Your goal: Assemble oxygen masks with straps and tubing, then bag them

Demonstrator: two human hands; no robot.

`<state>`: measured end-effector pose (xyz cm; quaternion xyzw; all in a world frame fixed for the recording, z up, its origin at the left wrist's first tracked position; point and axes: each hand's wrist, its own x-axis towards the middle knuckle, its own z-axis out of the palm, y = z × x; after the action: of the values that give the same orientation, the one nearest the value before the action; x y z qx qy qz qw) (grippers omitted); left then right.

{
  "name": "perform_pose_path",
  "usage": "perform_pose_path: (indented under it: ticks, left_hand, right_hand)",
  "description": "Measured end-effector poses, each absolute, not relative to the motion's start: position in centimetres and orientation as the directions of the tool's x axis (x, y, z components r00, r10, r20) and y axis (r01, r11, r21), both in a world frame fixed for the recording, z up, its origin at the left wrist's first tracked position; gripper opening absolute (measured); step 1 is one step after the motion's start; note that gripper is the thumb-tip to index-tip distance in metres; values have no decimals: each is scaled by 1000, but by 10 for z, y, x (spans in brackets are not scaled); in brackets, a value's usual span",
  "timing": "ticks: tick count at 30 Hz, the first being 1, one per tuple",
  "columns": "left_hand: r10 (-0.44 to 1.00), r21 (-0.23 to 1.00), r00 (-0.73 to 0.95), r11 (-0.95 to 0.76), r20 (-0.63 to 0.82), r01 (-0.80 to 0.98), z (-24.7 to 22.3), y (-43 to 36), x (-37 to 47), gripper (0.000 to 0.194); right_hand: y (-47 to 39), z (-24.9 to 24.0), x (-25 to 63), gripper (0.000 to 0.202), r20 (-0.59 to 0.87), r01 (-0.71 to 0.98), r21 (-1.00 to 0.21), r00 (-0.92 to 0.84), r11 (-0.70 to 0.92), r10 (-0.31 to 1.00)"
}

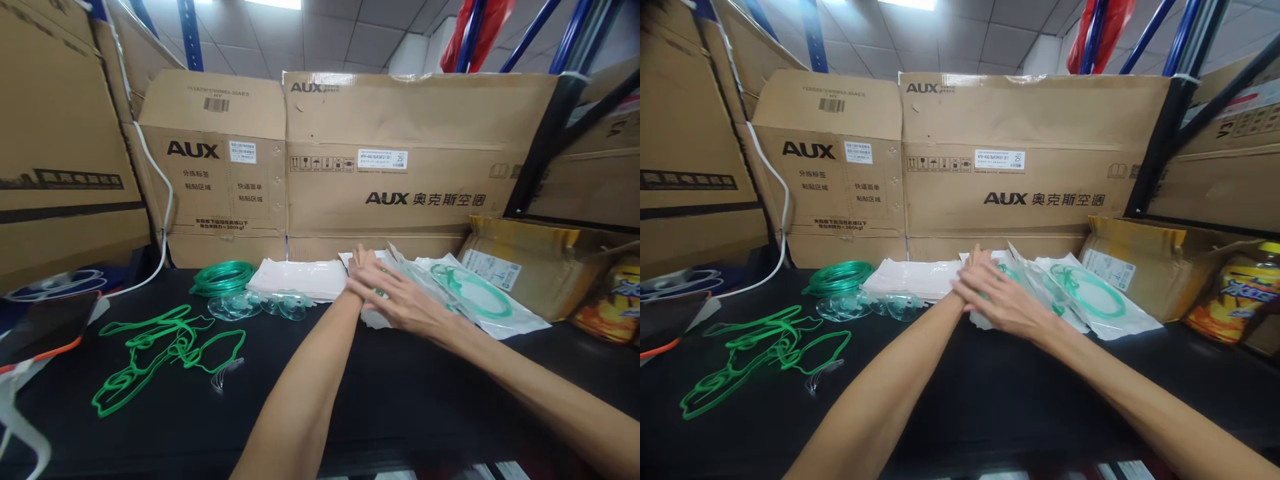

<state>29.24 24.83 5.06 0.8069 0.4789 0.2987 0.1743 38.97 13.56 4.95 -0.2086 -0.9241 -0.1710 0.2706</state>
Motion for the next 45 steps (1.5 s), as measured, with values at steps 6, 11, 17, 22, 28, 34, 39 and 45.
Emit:
perform_pose_path:
  ticks: [6, 11, 17, 22, 28, 34, 39, 45]
  left_hand:
    - [856, 452, 483, -510, 185, 731, 58, 241, 288, 49]
    - [776, 387, 630, -583, 4, 715, 54, 240, 286, 129]
    - [723, 357, 682, -670, 114, 651, 39, 252, 300, 139]
    - [689, 369, 675, -719, 265, 589, 37, 261, 299, 85]
    - [665, 376, 627, -747, 406, 548, 38, 267, 284, 43]
    - [616, 375, 596, -787, 515, 489, 31, 265, 284, 38]
    - [576, 385, 543, -816, 611, 432, 34, 253, 286, 35]
    - [585, 396, 445, -800, 678, 450, 42, 242, 292, 33]
  right_hand:
    - [102, 25, 455, 65, 799, 945, 130, -279, 300, 532]
    - [103, -2, 488, 47, 734, 981, 54, -166, 186, 658]
    - [119, 1, 497, 42, 709, 964, 20, -200, 264, 676]
    - [115, -10, 501, 51, 654, 946, 37, -267, 323, 708]
    - [108, -27, 500, 56, 678, 965, 8, -198, 262, 708]
    - [77, -20, 469, 66, 745, 984, 80, -166, 161, 646]
    - [29, 2, 415, 65, 799, 895, 169, -370, 413, 475]
    - [5, -11, 319, 47, 591, 404, 339, -794, 850, 142]
